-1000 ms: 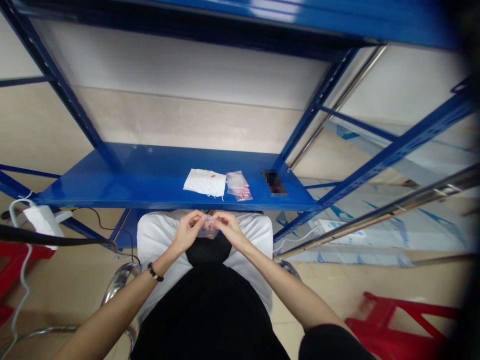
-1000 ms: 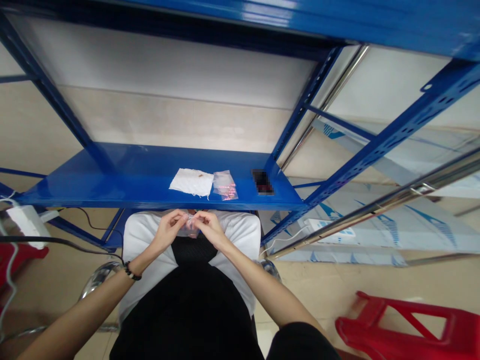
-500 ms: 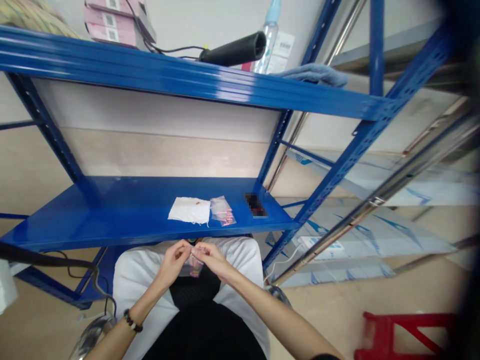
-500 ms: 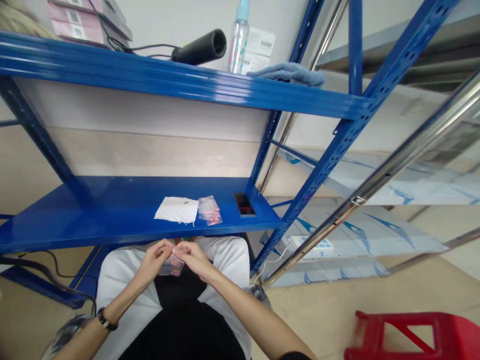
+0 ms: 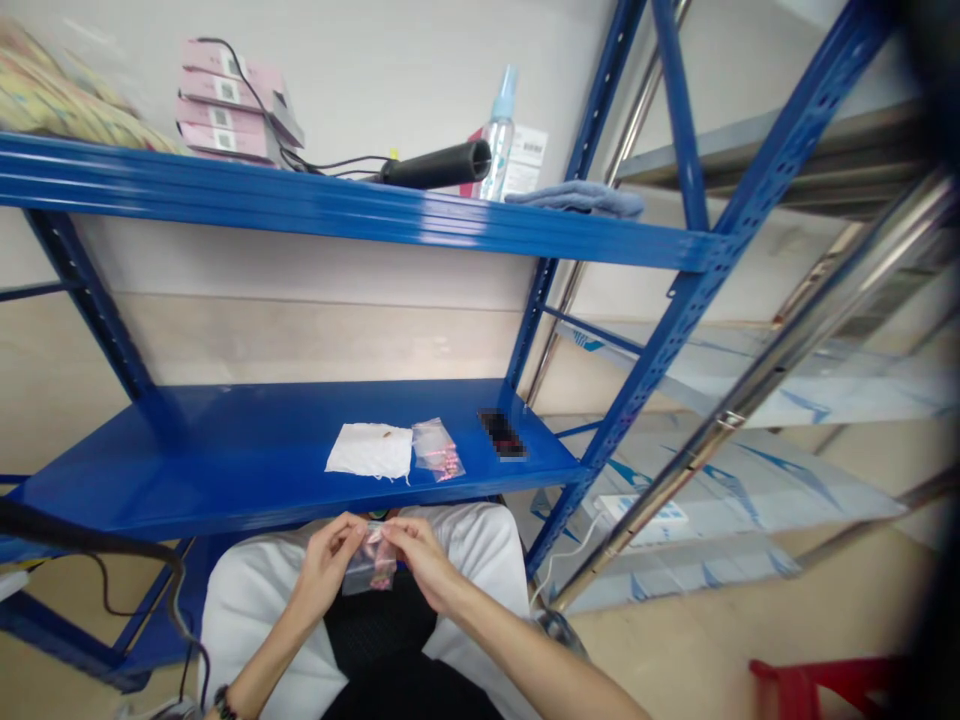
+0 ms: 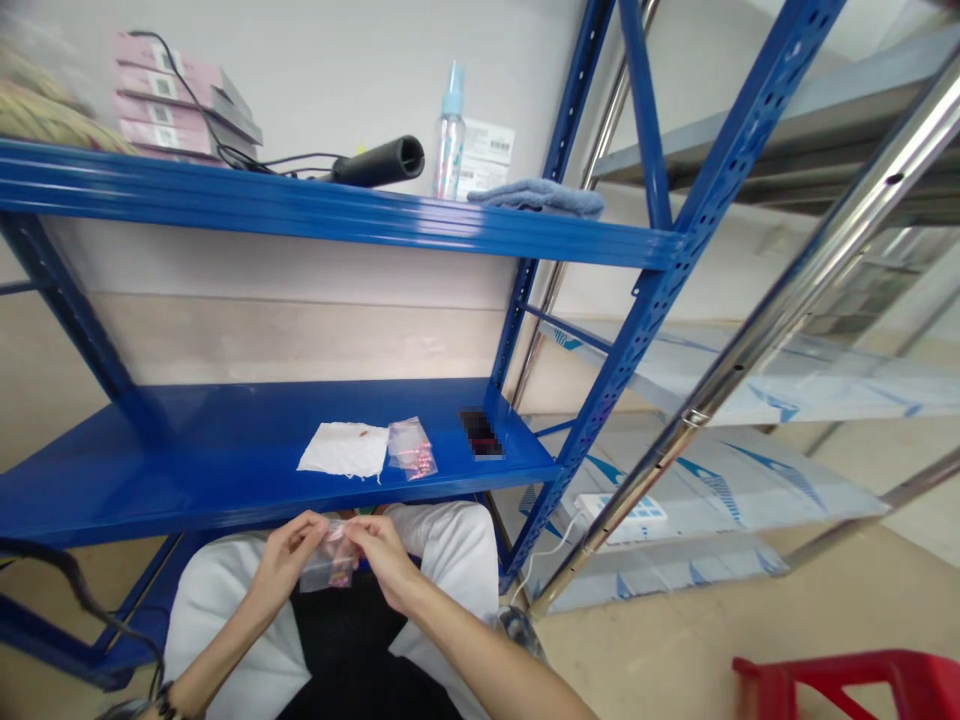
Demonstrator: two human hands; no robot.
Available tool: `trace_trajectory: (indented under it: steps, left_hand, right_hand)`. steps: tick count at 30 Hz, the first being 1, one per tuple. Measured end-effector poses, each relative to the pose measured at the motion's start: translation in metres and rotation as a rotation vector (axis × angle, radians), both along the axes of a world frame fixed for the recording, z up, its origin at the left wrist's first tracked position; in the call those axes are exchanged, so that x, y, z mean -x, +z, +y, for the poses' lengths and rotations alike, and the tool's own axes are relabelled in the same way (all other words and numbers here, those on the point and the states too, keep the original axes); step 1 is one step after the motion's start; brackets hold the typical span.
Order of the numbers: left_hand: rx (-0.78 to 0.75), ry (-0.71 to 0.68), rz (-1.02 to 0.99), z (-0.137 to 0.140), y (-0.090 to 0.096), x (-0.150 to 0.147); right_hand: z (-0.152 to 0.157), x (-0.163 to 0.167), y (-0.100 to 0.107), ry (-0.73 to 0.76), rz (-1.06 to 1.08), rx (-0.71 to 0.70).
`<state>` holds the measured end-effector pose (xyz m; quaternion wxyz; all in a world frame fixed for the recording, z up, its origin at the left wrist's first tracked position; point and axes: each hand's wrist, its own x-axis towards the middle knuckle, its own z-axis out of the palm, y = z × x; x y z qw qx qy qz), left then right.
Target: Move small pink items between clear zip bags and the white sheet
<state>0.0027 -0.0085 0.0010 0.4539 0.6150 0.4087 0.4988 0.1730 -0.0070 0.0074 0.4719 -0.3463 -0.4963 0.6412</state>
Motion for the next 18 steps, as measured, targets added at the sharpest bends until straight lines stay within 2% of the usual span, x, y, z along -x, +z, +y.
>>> trace_trajectory:
  steps: [6,11,15,18]
  left_hand:
    - [0.028,-0.031,-0.023,-0.005,0.002,-0.007]
    - [0.021,-0.010,0.040,-0.008,0.004,-0.008]
    - [0.100,-0.010,0.031,0.003,0.014,-0.013]
    - [0.091,-0.072,0.011,0.029,0.036,-0.025]
  right_hand:
    - [0.011,-0.010,0.001,0.051,-0.192,-0.180]
    - [0.013,-0.015,0.004,0.072,-0.271,-0.237]
    - [0.014,-0.021,0.017,-0.021,-0.272,-0.290]
    - [0.016,-0.030,0.028,-0.265,-0.181,-0.245]
